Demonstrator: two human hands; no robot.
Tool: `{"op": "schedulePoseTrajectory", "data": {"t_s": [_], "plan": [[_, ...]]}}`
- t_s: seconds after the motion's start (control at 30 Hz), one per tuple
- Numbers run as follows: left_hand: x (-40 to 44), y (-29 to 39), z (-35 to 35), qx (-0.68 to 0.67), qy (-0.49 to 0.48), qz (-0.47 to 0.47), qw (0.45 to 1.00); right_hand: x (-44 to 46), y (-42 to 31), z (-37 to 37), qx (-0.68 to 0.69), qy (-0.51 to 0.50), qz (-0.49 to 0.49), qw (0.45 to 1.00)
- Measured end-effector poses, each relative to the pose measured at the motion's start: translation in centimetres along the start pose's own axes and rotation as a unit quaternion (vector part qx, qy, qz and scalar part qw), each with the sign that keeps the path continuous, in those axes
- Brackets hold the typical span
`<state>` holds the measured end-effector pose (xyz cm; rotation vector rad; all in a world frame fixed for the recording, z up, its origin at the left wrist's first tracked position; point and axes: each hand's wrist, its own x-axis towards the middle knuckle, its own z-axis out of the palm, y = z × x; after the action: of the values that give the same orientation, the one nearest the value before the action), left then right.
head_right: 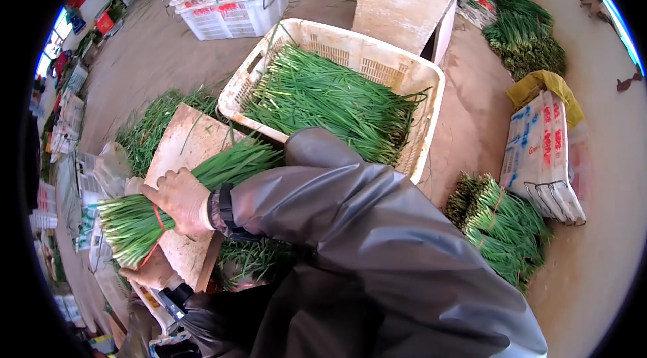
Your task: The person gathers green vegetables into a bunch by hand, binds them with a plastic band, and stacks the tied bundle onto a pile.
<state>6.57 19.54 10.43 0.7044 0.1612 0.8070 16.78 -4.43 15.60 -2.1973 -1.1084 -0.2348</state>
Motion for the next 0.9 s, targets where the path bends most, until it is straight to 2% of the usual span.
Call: {"op": "schedulePoseTrajectory", "data": {"t_s": [0.03,0.07,0.1,0.23,0.3,0.37,0.43,0.5,0.57,0.6,0.63,0.7,0.77,0.83,0.87,0.9], "plan": [[0.4,0.2,-0.7,-0.017,-0.006,0.009,1.0,0.3,-0.1,-0.7,0.023,0.022,0.009,0.999],[1.7,0.1,-2.2,-0.197,-0.388,-0.12,0.892,0.7,-0.1,-1.5,0.045,0.044,0.017,0.998],[-1.5,0.1,4.1,-0.026,0.047,-0.004,0.999,1.1,0.0,-2.4,0.066,0.065,0.025,0.995],[-0.6,-0.6,2.4,0.014,0.038,-0.063,0.997,2.5,1.2,-8.0,0.209,0.214,0.032,0.954],[-0.3,-1.4,1.8,0.038,0.046,-0.098,0.993,2.4,2.0,-12.8,0.326,0.314,-0.043,0.89],[-0.1,-2.3,1.3,0.049,0.055,-0.131,0.989,1.5,3.5,-16.8,0.346,0.429,-0.068,0.831],[0.3,-3.5,0.7,0.086,0.066,-0.16,0.981,-1.7,4.8,-22.6,0.443,0.408,-0.05,0.796],[1.0,-4.5,0.0,0.115,0.057,-0.187,0.974,-6.5,5.8,-27.9,0.419,0.451,-0.038,0.787],[2.2,-5.8,-1.9,0.153,0.026,-0.221,0.963,-11.7,7.2,-32.8,0.548,0.4,-0.035,0.734],[2.4,-6.4,-2.2,0.171,0.017,-0.232,0.957,-14.7,7.8,-35.4,0.384,0.473,-0.027,0.792],[2.7,-7.3,-2.5,0.188,0.007,-0.244,0.951,-18.1,8.5,-37.6,0.416,0.461,0.035,0.783],[3.4,-8.9,-3.3,0.213,-0.008,-0.264,0.941,-25.1,8.3,-41.7,0.271,0.506,0.141,0.807],[3.3,-10.6,-2.7,0.244,-0.024,-0.275,0.93,-33.6,8.1,-44.7,0.133,0.524,0.292,0.789],[3.8,-13.0,-3.4,0.289,-0.087,-0.277,0.912,-40.3,5.4,-45.2,0.011,0.478,0.34,0.81],[3.7,-14.3,-4.0,0.318,-0.131,-0.27,0.899,-44.4,3.9,-46.0,-0.112,0.409,0.426,0.799],[3.4,-15.8,-3.9,0.345,-0.177,-0.262,0.884,-47.0,2.5,-45.1,-0.089,0.406,0.432,0.8]]}}
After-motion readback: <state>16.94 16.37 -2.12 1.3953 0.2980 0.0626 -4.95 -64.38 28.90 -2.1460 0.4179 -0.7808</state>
